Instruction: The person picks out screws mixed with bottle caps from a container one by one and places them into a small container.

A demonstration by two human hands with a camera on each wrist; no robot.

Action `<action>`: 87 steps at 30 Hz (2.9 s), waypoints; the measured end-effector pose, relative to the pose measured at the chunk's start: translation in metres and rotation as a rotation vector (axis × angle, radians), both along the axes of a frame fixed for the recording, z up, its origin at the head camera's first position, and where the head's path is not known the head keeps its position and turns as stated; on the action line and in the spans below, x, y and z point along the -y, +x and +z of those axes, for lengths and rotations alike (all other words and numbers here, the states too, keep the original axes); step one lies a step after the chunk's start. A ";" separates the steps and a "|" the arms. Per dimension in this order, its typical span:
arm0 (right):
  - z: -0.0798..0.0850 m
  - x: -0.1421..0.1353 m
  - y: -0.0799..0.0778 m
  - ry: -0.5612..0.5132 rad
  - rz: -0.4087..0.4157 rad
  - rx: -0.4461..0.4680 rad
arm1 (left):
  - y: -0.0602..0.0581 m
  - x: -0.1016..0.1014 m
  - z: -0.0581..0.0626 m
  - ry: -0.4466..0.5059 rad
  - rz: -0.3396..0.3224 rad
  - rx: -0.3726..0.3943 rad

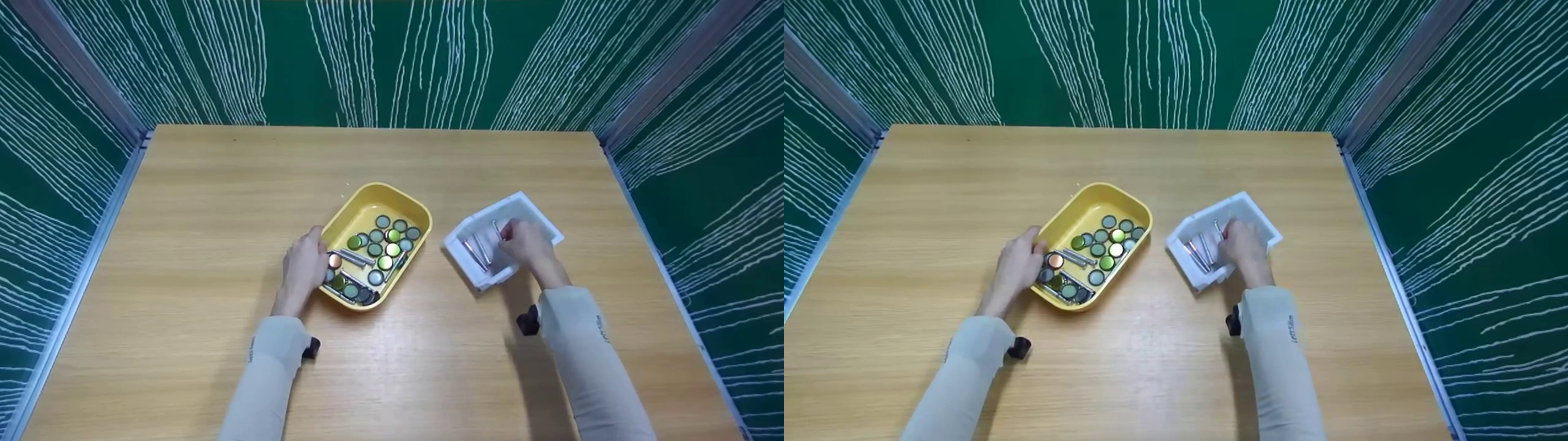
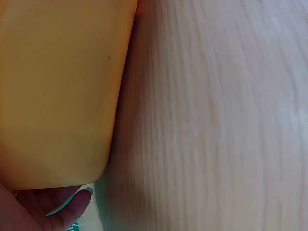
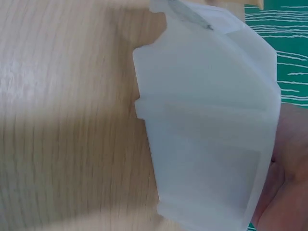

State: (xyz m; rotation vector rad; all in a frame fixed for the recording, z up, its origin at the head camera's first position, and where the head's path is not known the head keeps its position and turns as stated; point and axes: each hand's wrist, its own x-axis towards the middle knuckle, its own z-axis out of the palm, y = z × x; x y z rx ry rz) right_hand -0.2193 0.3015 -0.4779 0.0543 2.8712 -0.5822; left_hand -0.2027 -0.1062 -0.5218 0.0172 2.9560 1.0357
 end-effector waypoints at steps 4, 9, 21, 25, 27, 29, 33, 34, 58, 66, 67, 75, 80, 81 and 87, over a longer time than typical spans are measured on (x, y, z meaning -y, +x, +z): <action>-0.002 0.004 -0.001 0.070 0.005 0.040 | 0.001 0.001 -0.002 -0.010 0.004 -0.031; -0.005 0.007 -0.002 0.113 0.000 0.088 | 0.001 0.002 -0.002 0.005 0.001 -0.030; -0.004 0.008 -0.003 0.131 0.016 0.097 | 0.000 0.000 -0.001 -0.003 -0.007 0.002; 0.000 0.008 -0.002 0.065 -0.012 0.064 | 0.000 0.001 -0.001 -0.003 -0.004 -0.011; 0.003 0.008 -0.001 0.035 -0.027 0.044 | 0.000 0.001 0.000 -0.002 -0.004 -0.015; 0.004 0.008 -0.001 0.023 -0.037 -0.011 | 0.000 0.001 0.000 -0.001 -0.003 -0.018; 0.004 0.009 0.000 0.018 -0.057 -0.143 | 0.000 0.001 0.001 -0.015 -0.003 -0.034; 0.004 0.010 0.000 0.016 -0.061 -0.170 | 0.000 0.001 0.001 -0.018 -0.002 -0.037; 0.016 0.105 0.004 -0.141 0.030 -0.417 | 0.000 0.001 -0.001 0.015 -0.006 0.019; 0.003 0.138 0.012 -0.124 0.245 -0.401 | 0.001 0.000 -0.002 0.015 -0.002 -0.034; 0.000 0.142 0.013 -0.105 0.284 -0.405 | 0.001 0.001 -0.002 0.017 -0.004 -0.030; -0.008 0.173 0.019 0.070 0.482 -0.264 | 0.001 0.001 -0.001 0.020 0.000 0.001; -0.010 0.187 0.021 0.092 0.542 -0.161 | 0.001 0.001 0.000 0.026 -0.011 0.015; -0.011 0.189 0.022 0.078 0.548 -0.151 | 0.001 0.001 0.000 0.021 -0.013 0.011; -0.012 0.209 0.029 0.056 0.539 -0.039 | 0.000 0.001 0.000 0.023 -0.008 0.025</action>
